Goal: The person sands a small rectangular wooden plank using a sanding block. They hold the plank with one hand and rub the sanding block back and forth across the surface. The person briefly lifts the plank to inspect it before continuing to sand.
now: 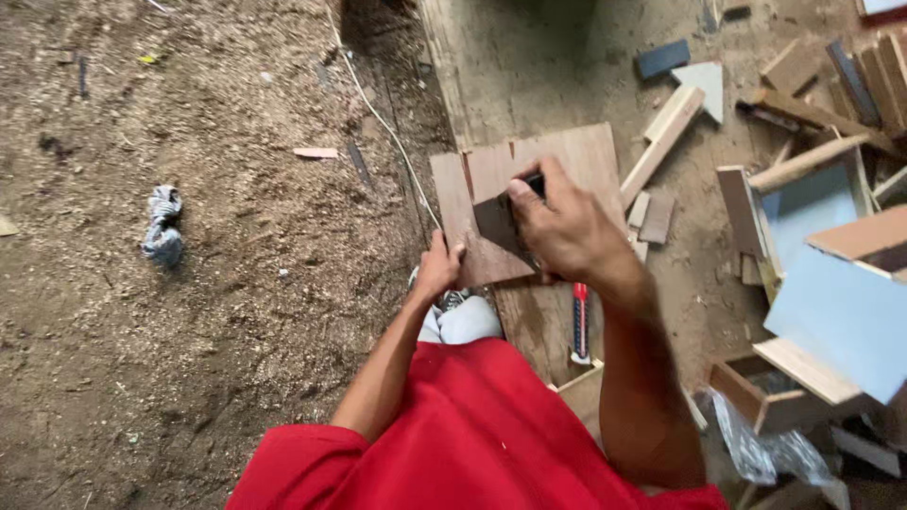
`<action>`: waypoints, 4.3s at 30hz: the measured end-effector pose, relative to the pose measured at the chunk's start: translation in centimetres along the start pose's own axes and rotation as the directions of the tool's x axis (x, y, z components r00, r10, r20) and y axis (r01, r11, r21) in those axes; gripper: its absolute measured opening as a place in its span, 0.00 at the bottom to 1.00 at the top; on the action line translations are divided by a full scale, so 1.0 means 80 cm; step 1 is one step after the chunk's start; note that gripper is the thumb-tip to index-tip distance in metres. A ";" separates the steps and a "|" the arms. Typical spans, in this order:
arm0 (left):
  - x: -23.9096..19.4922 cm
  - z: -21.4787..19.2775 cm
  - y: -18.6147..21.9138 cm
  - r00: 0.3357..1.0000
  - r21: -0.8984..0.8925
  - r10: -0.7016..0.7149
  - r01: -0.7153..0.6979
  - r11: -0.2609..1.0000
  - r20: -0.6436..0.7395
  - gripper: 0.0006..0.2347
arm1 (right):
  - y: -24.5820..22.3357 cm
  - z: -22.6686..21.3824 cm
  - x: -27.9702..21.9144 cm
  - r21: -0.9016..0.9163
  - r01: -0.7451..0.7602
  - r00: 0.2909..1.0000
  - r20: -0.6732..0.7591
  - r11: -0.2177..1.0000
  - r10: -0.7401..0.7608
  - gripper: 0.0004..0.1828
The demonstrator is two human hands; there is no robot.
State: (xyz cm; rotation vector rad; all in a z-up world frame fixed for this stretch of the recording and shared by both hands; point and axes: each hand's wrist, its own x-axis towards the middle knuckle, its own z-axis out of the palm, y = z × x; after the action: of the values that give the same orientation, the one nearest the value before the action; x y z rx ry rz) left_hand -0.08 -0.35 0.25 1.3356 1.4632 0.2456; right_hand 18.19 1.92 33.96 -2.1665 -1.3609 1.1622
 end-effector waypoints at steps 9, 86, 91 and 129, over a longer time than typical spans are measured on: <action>-0.012 -0.013 0.024 0.999 -0.028 -0.028 0.029 0.999 0.045 0.19 | 0.036 0.068 0.028 0.037 0.046 0.993 -0.114 0.998 -0.042 0.19; -0.002 0.004 0.009 0.998 0.107 -0.055 0.055 0.993 -0.001 0.18 | 0.006 0.039 0.012 0.120 -0.049 0.999 0.028 0.992 0.046 0.17; -0.009 0.011 -0.004 0.998 0.027 -0.063 0.062 0.998 0.025 0.18 | -0.023 -0.036 -0.055 0.127 -0.153 0.986 0.088 0.980 0.143 0.16; -0.049 -0.038 -0.046 0.878 0.149 0.461 -0.443 0.884 -0.127 0.08 | 0.089 0.138 -0.006 0.179 0.241 0.941 -0.285 0.954 -0.185 0.25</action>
State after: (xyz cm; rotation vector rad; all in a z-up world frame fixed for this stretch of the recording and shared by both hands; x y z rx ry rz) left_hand -5.45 -3.29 0.87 1.7829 1.2882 0.5916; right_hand 13.73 -3.53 22.85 -1.8896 -1.2561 0.8562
